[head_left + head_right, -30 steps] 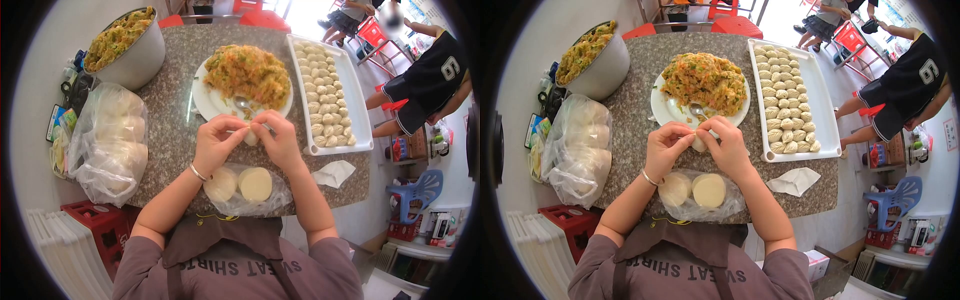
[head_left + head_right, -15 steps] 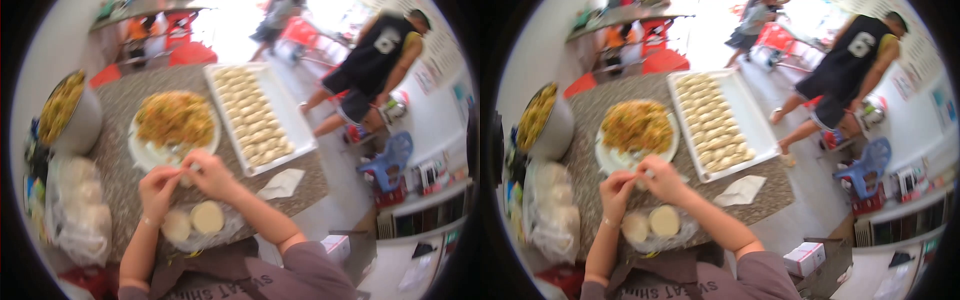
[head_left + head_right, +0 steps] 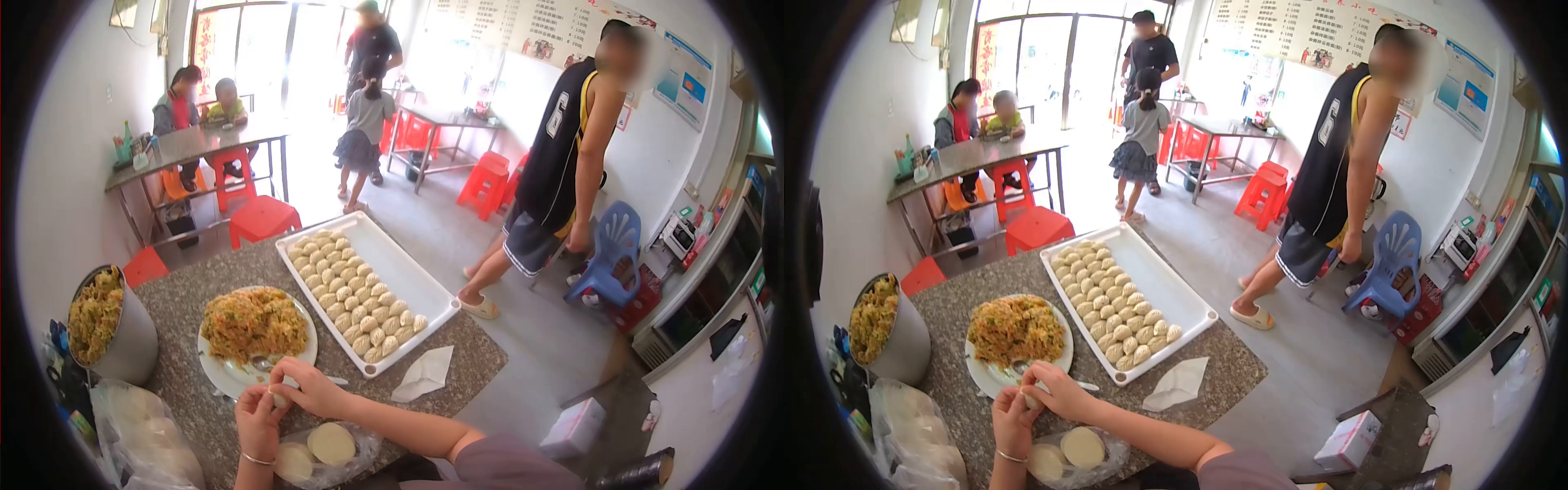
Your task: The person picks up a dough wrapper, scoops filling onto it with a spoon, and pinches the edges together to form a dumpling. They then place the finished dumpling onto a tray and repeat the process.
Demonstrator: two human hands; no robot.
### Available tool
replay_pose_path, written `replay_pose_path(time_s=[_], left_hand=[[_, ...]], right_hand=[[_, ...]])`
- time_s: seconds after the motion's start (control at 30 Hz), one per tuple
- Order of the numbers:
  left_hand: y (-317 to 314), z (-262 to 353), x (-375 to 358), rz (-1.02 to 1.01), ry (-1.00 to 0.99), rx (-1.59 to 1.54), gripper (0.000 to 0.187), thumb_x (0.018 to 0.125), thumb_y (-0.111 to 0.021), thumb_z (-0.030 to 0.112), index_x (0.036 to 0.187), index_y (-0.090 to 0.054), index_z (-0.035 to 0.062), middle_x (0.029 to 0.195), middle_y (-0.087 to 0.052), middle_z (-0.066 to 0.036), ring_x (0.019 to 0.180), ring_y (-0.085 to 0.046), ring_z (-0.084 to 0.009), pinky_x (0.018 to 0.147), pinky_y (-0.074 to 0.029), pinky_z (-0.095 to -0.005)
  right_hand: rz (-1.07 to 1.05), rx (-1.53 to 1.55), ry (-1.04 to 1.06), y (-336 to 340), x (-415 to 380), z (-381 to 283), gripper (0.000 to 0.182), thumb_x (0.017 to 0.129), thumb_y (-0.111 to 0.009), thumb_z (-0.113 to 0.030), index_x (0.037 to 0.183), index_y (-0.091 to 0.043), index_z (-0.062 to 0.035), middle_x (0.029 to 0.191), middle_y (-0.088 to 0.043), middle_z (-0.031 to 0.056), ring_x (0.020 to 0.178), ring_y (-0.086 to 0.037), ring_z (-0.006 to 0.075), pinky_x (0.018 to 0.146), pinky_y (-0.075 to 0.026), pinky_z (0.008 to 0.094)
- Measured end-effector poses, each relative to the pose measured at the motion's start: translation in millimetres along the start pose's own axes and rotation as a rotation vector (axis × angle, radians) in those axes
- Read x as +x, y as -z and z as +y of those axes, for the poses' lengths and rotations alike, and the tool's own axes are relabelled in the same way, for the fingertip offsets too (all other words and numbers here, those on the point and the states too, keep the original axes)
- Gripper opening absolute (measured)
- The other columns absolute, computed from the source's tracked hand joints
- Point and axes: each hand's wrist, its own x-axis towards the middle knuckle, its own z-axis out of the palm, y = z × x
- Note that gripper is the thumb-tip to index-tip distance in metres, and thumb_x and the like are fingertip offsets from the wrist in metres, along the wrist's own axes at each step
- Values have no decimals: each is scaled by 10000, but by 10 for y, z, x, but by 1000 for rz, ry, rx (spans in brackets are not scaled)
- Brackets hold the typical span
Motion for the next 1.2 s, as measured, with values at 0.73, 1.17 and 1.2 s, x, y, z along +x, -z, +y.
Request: replay_pose_path(time_s=[0.73, 1.17, 1.2], left_hand=[[-81, 32, -13, -65, -15, 24, 210, 923, -539, 75, 1124, -535, 13, 1131, -583, -96, 1017, -591, -183, 916, -491, -334], [23, 158, 53, -254, 252, -280, 383, 998, -425, 216, 1302, -435, -17, 1206, -570, -111, 1063, -607, -220, 897, -528, -280], [9, 173, 67, -236, 241, -289, 367, 994, -439, 212, 1298, -441, 6, 1199, -572, -98, 1061, -606, -204, 897, -532, -285]], right_hand=[[123, 11, -67, 2, -4, 45, 165, 896, -578, -168, 910, -560, -5, 860, -570, 102, 863, -561, 230, 788, -431, 345], [59, 325, -276, 150, 129, 171, 131, 832, -667, -99, 904, -653, 9, 834, -647, 33, 801, -581, 83, 741, -461, 252], [47, 331, -280, 131, 140, 186, 131, 832, -667, -99, 904, -653, 9, 834, -647, 33, 801, -581, 83, 741, -461, 252]])
